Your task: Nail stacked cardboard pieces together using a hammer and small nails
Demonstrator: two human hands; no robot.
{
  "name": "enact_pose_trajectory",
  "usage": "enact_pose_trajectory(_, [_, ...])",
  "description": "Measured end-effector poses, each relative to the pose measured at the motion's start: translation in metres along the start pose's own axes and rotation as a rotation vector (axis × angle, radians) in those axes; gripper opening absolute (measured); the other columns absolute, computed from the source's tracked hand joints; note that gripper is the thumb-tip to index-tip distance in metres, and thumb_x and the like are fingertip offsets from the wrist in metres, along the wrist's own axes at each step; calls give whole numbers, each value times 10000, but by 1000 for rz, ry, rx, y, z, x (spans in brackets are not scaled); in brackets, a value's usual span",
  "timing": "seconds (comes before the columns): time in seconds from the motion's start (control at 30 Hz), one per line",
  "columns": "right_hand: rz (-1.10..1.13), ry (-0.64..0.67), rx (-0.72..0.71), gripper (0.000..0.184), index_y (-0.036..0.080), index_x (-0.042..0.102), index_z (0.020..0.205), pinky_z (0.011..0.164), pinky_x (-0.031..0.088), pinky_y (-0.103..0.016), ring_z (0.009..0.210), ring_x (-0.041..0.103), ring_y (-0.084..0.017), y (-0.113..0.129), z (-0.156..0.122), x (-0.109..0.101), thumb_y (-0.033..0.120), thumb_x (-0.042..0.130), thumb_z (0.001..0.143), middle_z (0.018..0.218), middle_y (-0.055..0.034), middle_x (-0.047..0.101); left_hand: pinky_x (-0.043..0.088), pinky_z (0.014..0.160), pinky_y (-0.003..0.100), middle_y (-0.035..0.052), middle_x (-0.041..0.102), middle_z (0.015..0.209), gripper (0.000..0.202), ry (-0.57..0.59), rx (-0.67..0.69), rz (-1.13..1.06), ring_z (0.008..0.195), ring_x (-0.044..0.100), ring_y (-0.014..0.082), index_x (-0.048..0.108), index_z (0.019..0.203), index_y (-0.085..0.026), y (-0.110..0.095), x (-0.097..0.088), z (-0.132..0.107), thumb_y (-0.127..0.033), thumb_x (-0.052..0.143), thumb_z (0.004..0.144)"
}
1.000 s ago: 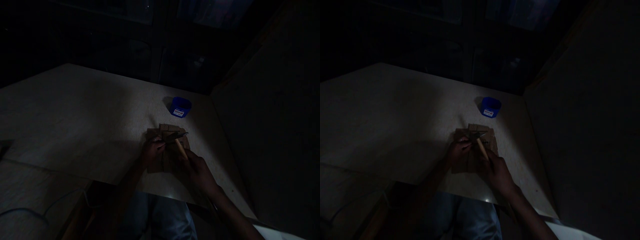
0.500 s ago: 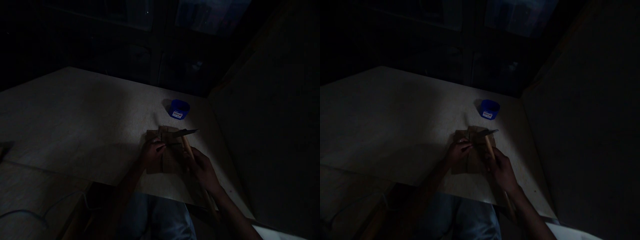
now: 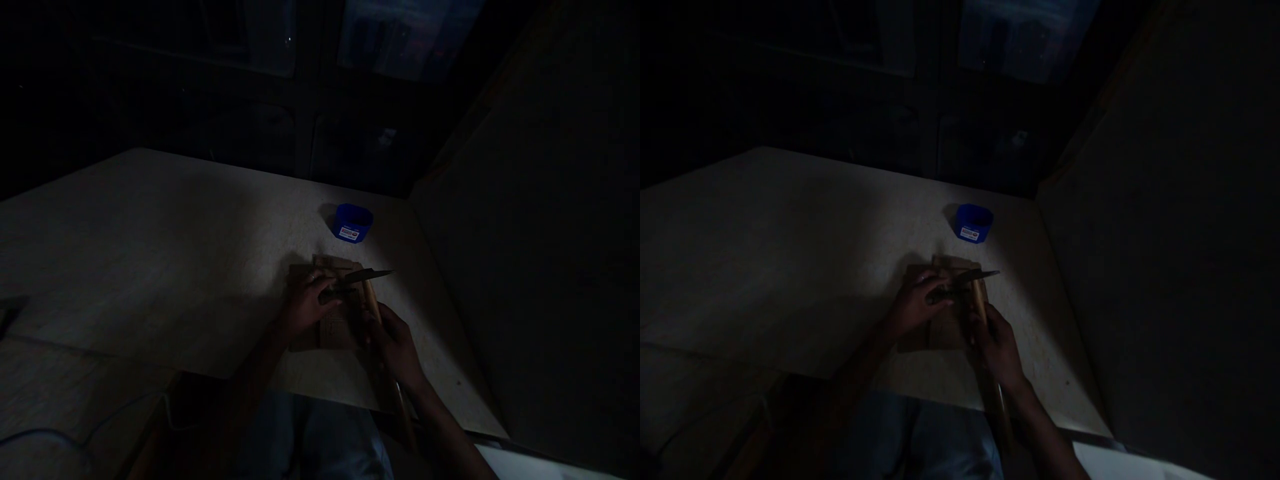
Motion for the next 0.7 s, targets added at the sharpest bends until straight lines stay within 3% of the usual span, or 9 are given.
enact_pose_trajectory(0.27, [51,-10,11,368,167,644,977,501,402,-237,554,504,-143,-7,-1,2,521,563,914,624,25,557,523,899,399,57,705,958,130,21,47,-76,989,640,229,775,933,-246,8,28,14,-291,779,812])
enact_pose_trajectory(0.7, [71,-14,86,423,167,639,1005,393,358,-218,467,478,-125,-6,1,7,569,573,894,608,33,548,536,858,364,47,713,897,44,3,4,-156,915,664,198,750,852,-222,18,32,9,-219,715,826])
Point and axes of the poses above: each hand's wrist, its own z-axis towards the middle knuckle, its own x-axis out of the palm, y = z × x, the point moved 3 cm from there along z, towards the middle knuckle
